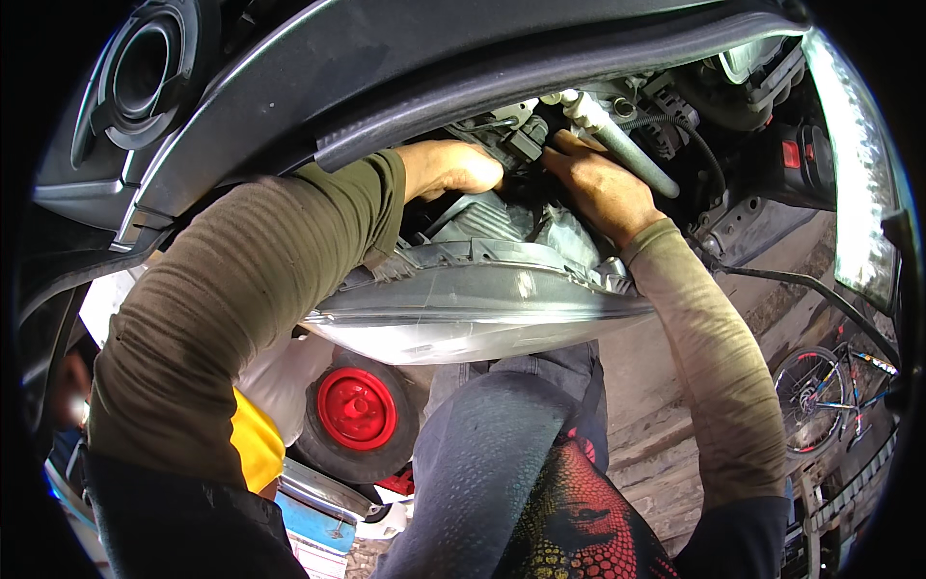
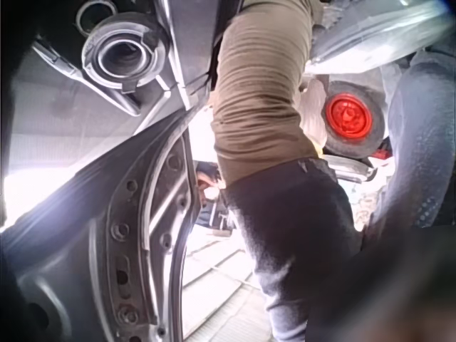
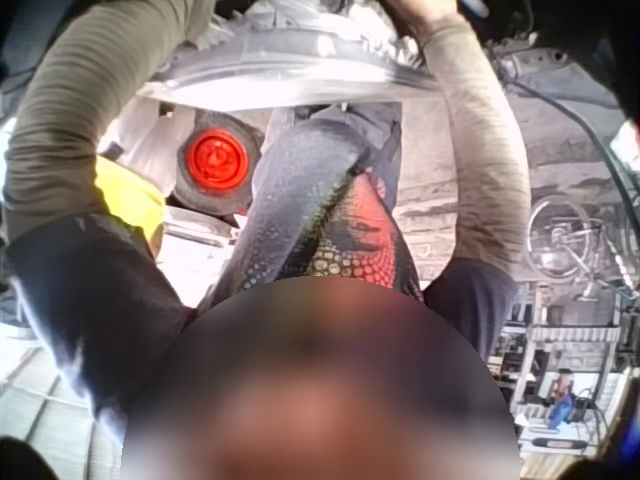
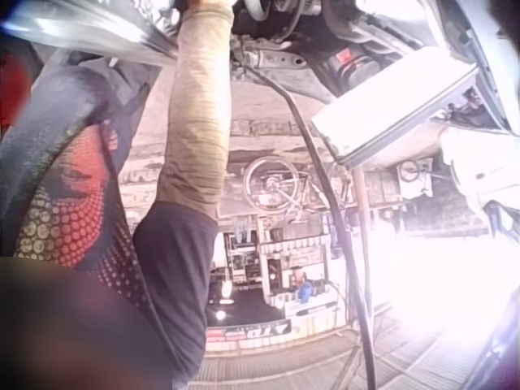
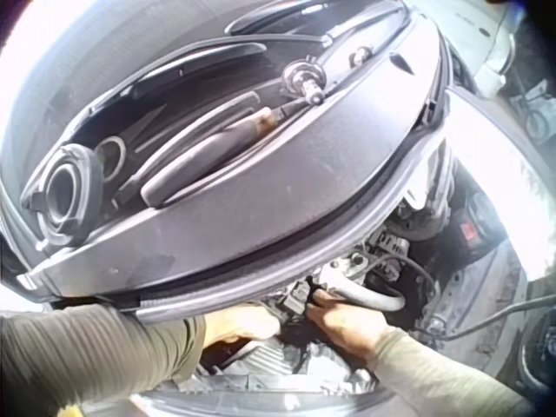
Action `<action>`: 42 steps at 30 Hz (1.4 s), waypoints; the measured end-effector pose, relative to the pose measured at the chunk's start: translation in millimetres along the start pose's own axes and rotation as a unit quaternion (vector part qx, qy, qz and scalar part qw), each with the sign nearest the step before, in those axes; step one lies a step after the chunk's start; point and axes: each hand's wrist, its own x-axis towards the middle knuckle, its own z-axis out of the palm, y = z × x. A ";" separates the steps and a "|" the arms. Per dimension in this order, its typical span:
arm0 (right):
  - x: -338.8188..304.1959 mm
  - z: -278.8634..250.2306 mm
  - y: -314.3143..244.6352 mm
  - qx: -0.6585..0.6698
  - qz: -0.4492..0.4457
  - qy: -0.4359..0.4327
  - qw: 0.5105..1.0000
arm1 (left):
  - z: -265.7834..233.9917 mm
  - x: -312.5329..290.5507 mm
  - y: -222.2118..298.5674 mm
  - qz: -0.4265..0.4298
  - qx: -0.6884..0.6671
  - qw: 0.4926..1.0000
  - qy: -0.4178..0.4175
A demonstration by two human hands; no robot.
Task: The person works under the open hood of a grey car, manipulating wires and connectors near the headlight assembly. They then remove a small cylindrical component, inspect it, and reinsert it into the headlight area.
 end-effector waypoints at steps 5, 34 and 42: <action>8.8 9.0 8.4 -0.081 -0.077 -0.030 0.993 | -1.3 -2.8 0.8 -0.006 0.013 1.000 -0.004; 31.3 37.4 36.3 -0.192 -0.214 0.036 0.957 | -1.2 6.5 1.3 -0.032 0.028 0.999 -0.003; 24.4 5.9 19.6 0.250 0.108 -0.126 0.954 | 0.3 1.5 2.6 -0.027 0.030 0.999 0.014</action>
